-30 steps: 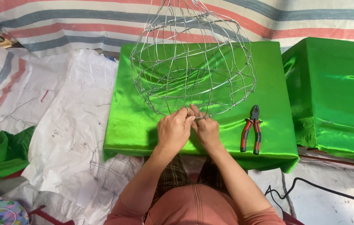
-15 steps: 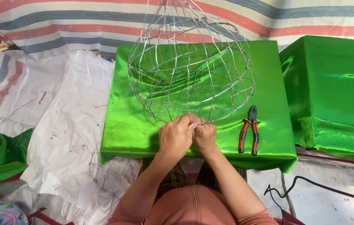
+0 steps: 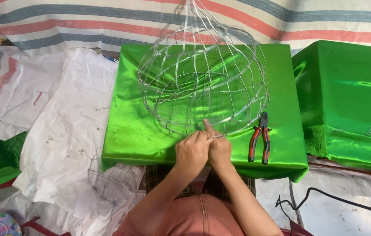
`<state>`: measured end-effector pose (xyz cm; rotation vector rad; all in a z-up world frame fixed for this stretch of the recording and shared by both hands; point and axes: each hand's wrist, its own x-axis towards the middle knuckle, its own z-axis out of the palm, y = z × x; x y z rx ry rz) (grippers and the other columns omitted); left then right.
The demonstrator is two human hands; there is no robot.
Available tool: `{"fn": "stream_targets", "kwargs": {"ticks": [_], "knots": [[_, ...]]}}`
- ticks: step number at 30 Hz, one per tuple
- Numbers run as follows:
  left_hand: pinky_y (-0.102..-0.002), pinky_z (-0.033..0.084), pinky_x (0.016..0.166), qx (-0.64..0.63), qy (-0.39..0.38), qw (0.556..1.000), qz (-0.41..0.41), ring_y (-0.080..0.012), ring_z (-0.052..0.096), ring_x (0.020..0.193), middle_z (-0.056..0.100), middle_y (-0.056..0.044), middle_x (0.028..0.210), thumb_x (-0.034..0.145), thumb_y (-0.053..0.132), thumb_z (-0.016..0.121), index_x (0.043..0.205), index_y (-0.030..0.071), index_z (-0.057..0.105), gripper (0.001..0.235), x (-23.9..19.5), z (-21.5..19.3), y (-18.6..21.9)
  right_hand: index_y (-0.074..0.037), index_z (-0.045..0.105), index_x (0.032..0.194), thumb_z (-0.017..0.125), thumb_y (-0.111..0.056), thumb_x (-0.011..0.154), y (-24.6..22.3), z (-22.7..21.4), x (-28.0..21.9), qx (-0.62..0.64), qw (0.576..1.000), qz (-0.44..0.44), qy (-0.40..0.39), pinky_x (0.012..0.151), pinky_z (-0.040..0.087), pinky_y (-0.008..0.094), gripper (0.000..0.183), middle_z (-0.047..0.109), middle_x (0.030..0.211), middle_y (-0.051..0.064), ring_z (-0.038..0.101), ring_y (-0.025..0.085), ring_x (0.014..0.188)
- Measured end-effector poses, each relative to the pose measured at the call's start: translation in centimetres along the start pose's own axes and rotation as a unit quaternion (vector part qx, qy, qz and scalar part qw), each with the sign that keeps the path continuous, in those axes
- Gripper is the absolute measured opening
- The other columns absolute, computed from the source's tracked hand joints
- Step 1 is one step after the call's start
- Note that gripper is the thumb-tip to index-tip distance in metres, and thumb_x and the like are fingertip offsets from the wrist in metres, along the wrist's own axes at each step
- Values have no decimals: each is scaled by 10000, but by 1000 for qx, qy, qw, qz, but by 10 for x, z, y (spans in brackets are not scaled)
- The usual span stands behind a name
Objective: Manually shaping and adjusting a wire mesh structure to form a base using hands and pliers.
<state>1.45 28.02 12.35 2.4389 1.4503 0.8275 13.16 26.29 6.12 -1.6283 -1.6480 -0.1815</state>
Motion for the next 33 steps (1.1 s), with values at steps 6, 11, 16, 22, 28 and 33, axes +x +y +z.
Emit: {"fn": "stream_targets", "kwargs": {"ticks": [6,11,16,22,28,33], "knots": [[-364,589,554,14,24,999,37,-230,718,684,699,-39,851,970,257,642,856,128,665,174,-29,18,-13,-48,720,1126,653,-217,937,-22,-57,-37,52,983,-47,-167,804,530,384,262,693,1047,116,615,312,962],[-393,592,510,-5,5,999,43,-247,739,694,767,-94,972,972,145,625,990,78,701,103,-43,29,-25,-34,703,1166,724,-149,904,-32,-97,-36,127,956,11,-263,867,550,438,287,733,1106,159,636,336,964],[-500,611,880,-150,-65,986,24,-360,706,1111,690,-159,1306,944,45,637,1234,2,664,295,-48,0,-21,-122,730,1211,675,-230,949,-19,-111,-26,123,962,44,-241,917,545,371,289,771,1137,81,713,263,988],[-283,649,823,-173,34,981,-81,-210,768,921,780,-109,1036,921,27,687,1113,32,715,194,-85,-22,-56,-83,738,1194,711,-208,922,-9,-111,-30,137,951,85,-263,862,581,377,300,790,1091,89,742,251,950],[-293,602,875,-172,86,980,-60,-231,699,942,726,-116,1001,872,-15,715,1005,8,695,137,-74,-23,-57,-160,414,1561,688,-283,912,-18,-100,-40,181,871,280,-361,830,580,268,716,848,1006,-30,785,75,833],[-334,584,901,-150,65,985,-52,-263,661,1016,675,-122,1088,904,62,713,1056,19,666,165,-74,6,-59,-118,217,1620,673,-236,909,-34,-95,-31,267,819,323,-392,685,554,266,853,853,859,7,706,92,684]]}}
